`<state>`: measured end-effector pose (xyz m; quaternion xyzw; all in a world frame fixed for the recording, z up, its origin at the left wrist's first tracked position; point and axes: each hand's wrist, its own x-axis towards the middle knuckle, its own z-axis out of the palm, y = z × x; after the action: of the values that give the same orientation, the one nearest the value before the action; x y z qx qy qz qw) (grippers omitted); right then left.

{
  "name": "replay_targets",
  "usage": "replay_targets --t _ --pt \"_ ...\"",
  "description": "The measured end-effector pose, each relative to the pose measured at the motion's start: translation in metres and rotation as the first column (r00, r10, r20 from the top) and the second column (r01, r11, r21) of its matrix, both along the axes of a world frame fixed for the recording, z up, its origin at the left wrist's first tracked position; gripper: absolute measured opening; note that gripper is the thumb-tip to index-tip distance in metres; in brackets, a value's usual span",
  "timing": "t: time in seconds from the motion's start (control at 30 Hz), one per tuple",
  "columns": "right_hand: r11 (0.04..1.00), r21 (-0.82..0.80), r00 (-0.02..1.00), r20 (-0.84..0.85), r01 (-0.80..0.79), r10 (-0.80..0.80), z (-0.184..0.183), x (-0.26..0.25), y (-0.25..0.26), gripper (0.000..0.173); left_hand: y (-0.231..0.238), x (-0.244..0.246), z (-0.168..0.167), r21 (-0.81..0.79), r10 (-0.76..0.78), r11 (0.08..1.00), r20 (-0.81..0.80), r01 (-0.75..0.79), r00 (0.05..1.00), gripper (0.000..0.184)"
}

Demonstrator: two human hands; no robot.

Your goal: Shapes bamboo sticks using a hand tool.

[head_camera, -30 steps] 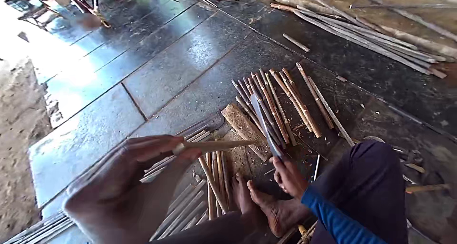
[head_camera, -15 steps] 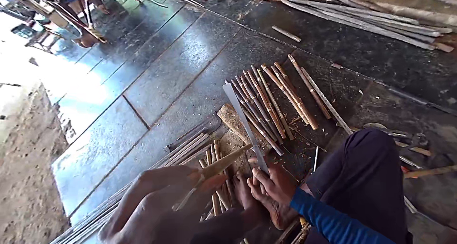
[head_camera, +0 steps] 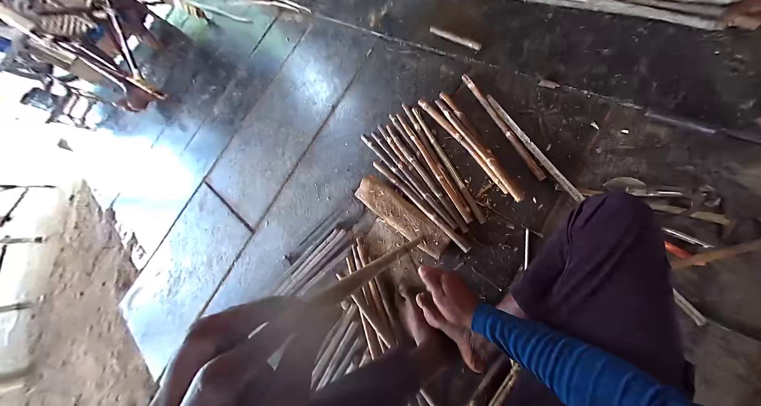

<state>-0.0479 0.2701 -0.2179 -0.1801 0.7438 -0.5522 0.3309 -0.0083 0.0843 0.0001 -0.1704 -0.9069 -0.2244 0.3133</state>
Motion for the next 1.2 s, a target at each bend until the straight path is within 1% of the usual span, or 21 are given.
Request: replay_targets --t 0.07,0.1,0.17,0.23,0.3,0.37,0.4,0.43,0.5,0.6,0.67,0.7,0.8,0.83,0.87,0.93,1.0,1.03,1.1,1.13,1.2 --pt "1.0 -0.022 0.99 -0.142 0.002 -0.005 0.018 -0.006 -0.003 0.063 0.0 -0.006 -0.001 0.033 -0.002 0.999 -0.012 0.003 1.0 0.015" --pt "1.0 -0.005 0.988 -0.151 -0.022 0.021 0.018 -0.002 -0.001 0.06 0.003 0.0 -0.001 0.051 0.01 0.999 0.022 -0.012 1.0 0.015" --pt "1.0 0.02 0.999 -0.026 -0.024 0.024 0.002 0.011 0.002 0.058 0.003 0.009 0.004 0.052 0.03 0.998 0.084 -0.035 0.996 0.017" --pt "1.0 0.002 0.996 -0.083 0.029 -0.029 0.009 0.005 -0.004 0.054 -0.004 0.001 0.004 0.076 0.033 0.996 0.077 -0.039 0.997 0.019" --pt "0.999 -0.046 0.984 -0.177 0.01 -0.018 0.016 0.004 -0.002 0.056 -0.007 0.005 -0.005 0.1 0.058 0.993 0.081 -0.066 0.995 0.017" --pt "0.999 -0.044 0.998 -0.065 0.022 -0.025 -0.002 0.02 0.001 0.061 -0.006 0.013 -0.002 0.079 0.046 0.996 0.08 -0.052 0.996 0.015" --pt "0.999 -0.029 0.998 -0.038 0.042 -0.043 -0.005 0.012 0.001 0.063 -0.003 0.007 0.003 0.068 0.036 0.997 0.085 -0.042 0.996 0.015" --pt "0.998 -0.019 0.996 -0.063 0.066 -0.067 0.003 0.008 -0.002 0.062 -0.001 0.001 0.008 0.066 0.017 0.998 0.097 -0.024 0.995 0.015" --pt "0.998 -0.027 0.976 -0.209 0.053 -0.058 0.011 0.003 -0.004 0.062 0.002 -0.001 0.005 0.081 0.021 0.996 0.093 -0.029 0.995 0.015" --pt "0.998 0.035 0.996 -0.078 0.051 -0.048 -0.011 0.018 -0.003 0.061 -0.005 0.008 -0.001 0.104 0.031 0.994 0.092 -0.041 0.995 0.016" --pt "0.998 0.007 0.981 -0.182 0.066 -0.063 0.001 0.006 -0.007 0.053 -0.013 0.0 -0.002 0.16 -0.007 0.987 0.119 -0.012 0.993 0.014" --pt "0.999 -0.021 0.976 -0.215 0.043 -0.046 0.004 -0.001 -0.007 0.056 -0.012 0.0 -0.006 0.193 0.01 0.981 0.105 -0.03 0.994 0.013" --pt "0.997 0.017 0.996 -0.056 0.071 -0.07 -0.011 0.022 -0.006 0.057 -0.01 0.01 -0.002 0.152 0.058 0.986 0.077 -0.069 0.995 0.013" --pt "0.996 0.037 0.994 -0.081 0.079 -0.075 -0.008 0.016 -0.007 0.053 -0.01 0.003 0.002 0.131 0.051 0.989 0.079 -0.061 0.996 0.012" --pt "0.997 0.047 0.984 -0.171 0.067 -0.058 0.001 0.01 -0.007 0.046 -0.01 -0.002 0.003 0.132 0.037 0.99 0.092 -0.049 0.995 0.012" --pt "0.999 -0.013 0.965 -0.257 0.045 -0.047 0.006 0.006 -0.007 0.05 -0.001 0.0 0.001 0.158 0.053 0.985 0.111 -0.07 0.992 0.013" --pt "0.993 -0.059 0.978 -0.181 0.098 -0.107 -0.01 0.019 -0.007 0.06 0.005 0.004 0.006 0.178 0.05 0.981 0.15 -0.077 0.987 0.018" --pt "0.99 -0.07 0.975 -0.177 0.124 -0.135 -0.009 0.013 -0.007 0.065 0.009 -0.002 0.008 0.186 0.048 0.979 0.158 -0.078 0.986 0.022" --pt "0.986 -0.136 0.955 -0.264 0.099 -0.133 0.004 0.003 -0.005 0.064 0.011 -0.007 0.008 0.188 0.044 0.979 0.153 -0.073 0.987 0.021" --pt "0.99 -0.114 0.96 -0.258 0.085 -0.112 0.005 0.006 -0.005 0.063 0.008 -0.004 0.005 0.189 0.046 0.979 0.133 -0.071 0.99 0.016" --pt "0.994 -0.031 0.987 -0.125 0.102 -0.105 -0.006 0.013 -0.006 0.066 0.002 -0.002 0.002 0.203 0.029 0.978 0.091 -0.047 0.995 0.014"
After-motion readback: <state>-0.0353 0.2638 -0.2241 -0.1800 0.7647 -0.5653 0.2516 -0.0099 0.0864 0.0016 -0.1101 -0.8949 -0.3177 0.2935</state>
